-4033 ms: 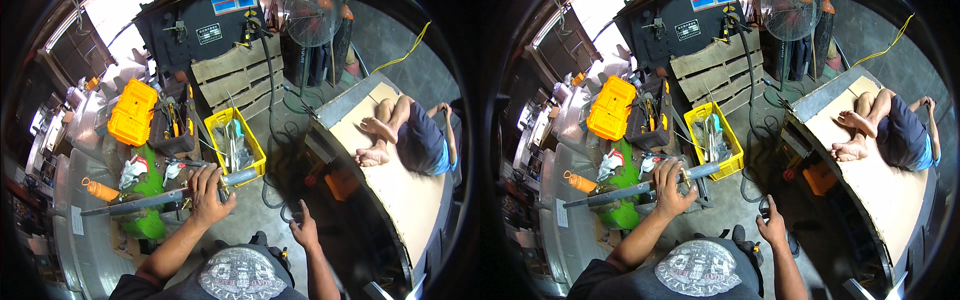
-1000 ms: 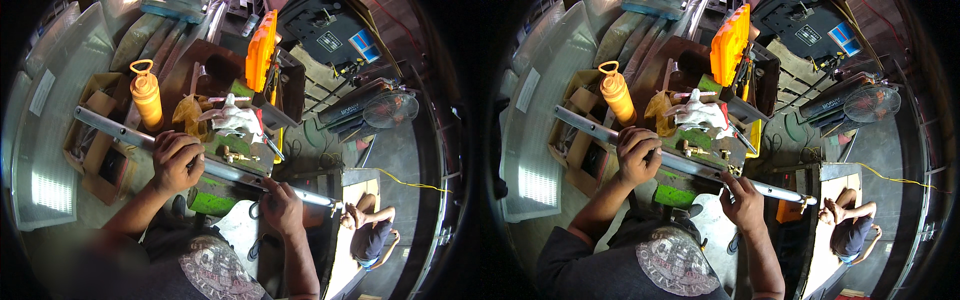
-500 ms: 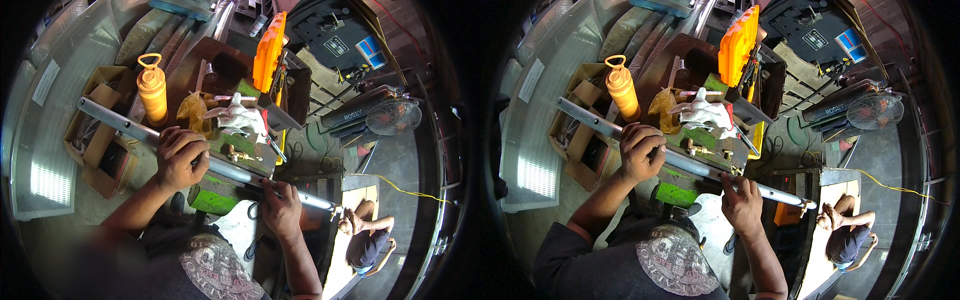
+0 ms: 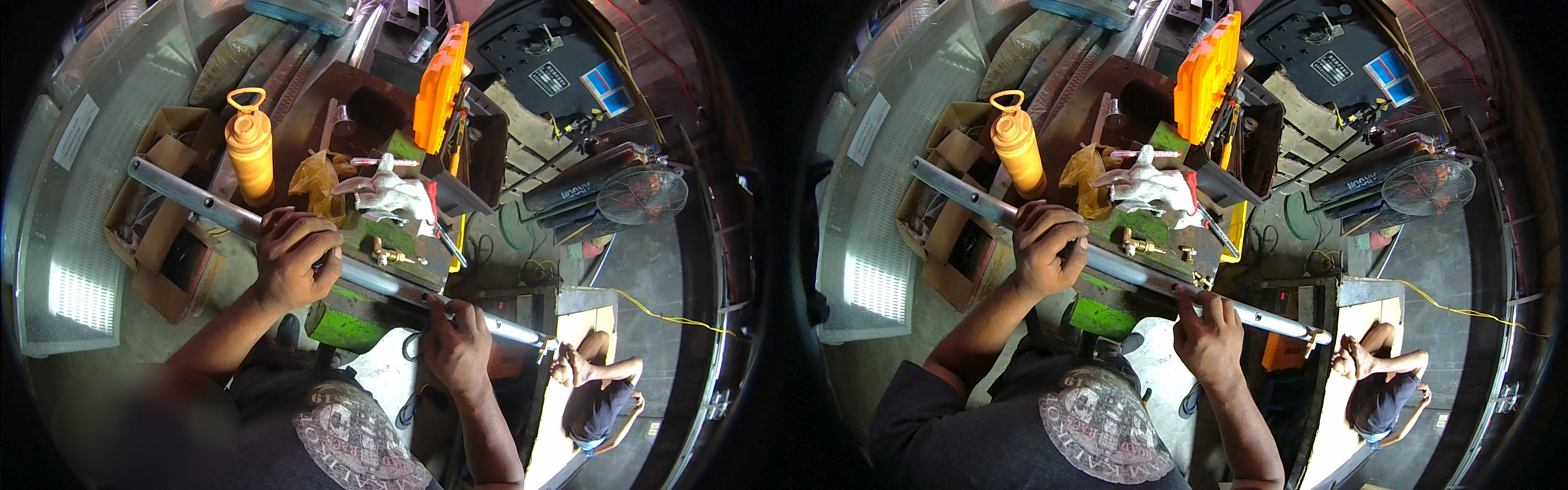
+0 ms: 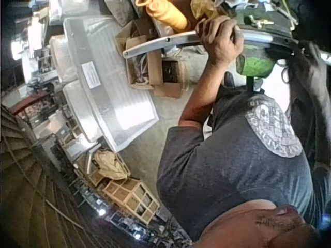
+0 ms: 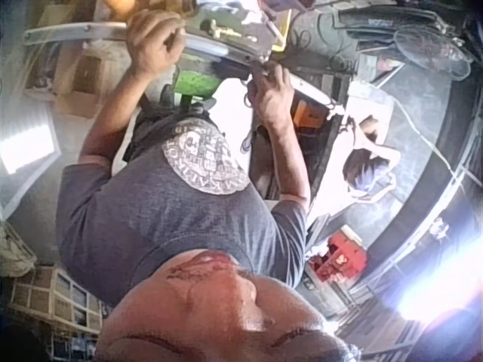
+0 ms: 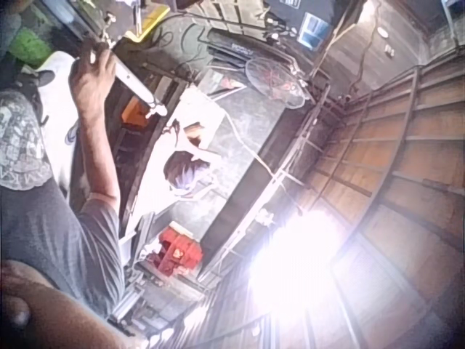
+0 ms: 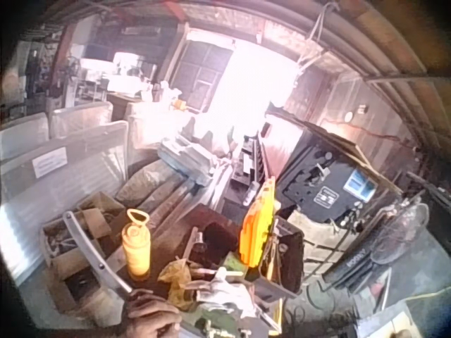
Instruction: The person wraps white tape around a brass fitting and screws it into a metal pipe. They then use a screwdriver to tighten a screw on the pipe and continue attaching fittings.
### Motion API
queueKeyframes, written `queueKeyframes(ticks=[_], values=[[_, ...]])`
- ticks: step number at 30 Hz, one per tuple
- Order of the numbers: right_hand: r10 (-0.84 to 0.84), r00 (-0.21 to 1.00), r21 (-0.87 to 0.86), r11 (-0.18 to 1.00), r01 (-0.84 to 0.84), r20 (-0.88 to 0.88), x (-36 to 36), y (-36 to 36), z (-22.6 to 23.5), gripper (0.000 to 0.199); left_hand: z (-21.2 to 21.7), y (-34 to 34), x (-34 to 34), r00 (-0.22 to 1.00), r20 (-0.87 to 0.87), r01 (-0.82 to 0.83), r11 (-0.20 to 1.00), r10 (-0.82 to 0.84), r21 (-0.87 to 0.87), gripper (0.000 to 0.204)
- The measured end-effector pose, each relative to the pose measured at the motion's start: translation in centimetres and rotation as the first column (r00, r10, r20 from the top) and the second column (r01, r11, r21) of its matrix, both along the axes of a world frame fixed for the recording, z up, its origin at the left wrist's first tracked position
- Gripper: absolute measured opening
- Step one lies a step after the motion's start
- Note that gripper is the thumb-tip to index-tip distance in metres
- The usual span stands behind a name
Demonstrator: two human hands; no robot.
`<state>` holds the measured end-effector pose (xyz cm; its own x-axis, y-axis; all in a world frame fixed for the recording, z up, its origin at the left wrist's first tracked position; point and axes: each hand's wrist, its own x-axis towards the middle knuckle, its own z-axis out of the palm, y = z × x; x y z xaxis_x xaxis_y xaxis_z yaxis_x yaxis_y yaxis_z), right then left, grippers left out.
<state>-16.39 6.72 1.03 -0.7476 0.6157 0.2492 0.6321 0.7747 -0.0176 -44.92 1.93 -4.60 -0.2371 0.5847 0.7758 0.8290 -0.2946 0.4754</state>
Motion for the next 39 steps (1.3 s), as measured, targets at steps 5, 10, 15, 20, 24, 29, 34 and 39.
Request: queueKeyframes(ticks=[5,10,15,20,24,29,34,39], values=[[0.004,1.0,-0.042,0.999,-0.005,-0.006,-0.2,0.3,0.2,0.052,-0.2,0.0,0.0,1.0,0.004,0.002,1.0,-0.002,0.005,0.01],[-0.093,0.986,-0.402,0.915,0.03,-0.139,0.4,0.6,0.5,0.041,-0.2,-0.1,-0.1,1.0,-0.003,0.002,1.0,-0.002,-0.002,0.011],[-0.539,0.77,-0.931,0.306,-0.2,-0.343,1.7,0.5,1.1,0.038,-0.3,0.0,-0.1,1.0,0.0,-0.001,1.0,0.001,0.002,0.012],[-0.556,0.757,-0.922,0.353,-0.158,-0.343,0.0,-1.1,1.0,0.068,-0.2,0.0,-0.1,1.0,0.001,0.004,1.0,-0.004,-0.003,0.012],[-0.4,0.885,-0.748,0.657,0.094,-0.24,-1.1,-2.9,-0.5,0.08,-0.2,0.0,-0.2,1.0,-0.005,-0.001,1.0,0.001,0.001,0.013],[-0.365,0.924,-0.581,0.779,0.234,-0.117,-1.8,-3.5,-0.8,0.079,-0.3,0.0,-0.1,1.0,-0.007,0.001,1.0,-0.001,0.0,0.013],[-0.265,0.96,-0.403,0.891,0.209,-0.089,-2.2,-3.2,-1.2,0.078,-0.3,0.0,-0.2,1.0,-0.012,0.006,1.0,-0.006,-0.001,0.012],[-0.262,0.963,-0.356,0.908,0.223,-0.065,-2.6,-3.2,-1.2,0.077,-0.1,0.0,-0.2,1.0,-0.016,0.008,1.0,-0.008,-0.002,0.012]])
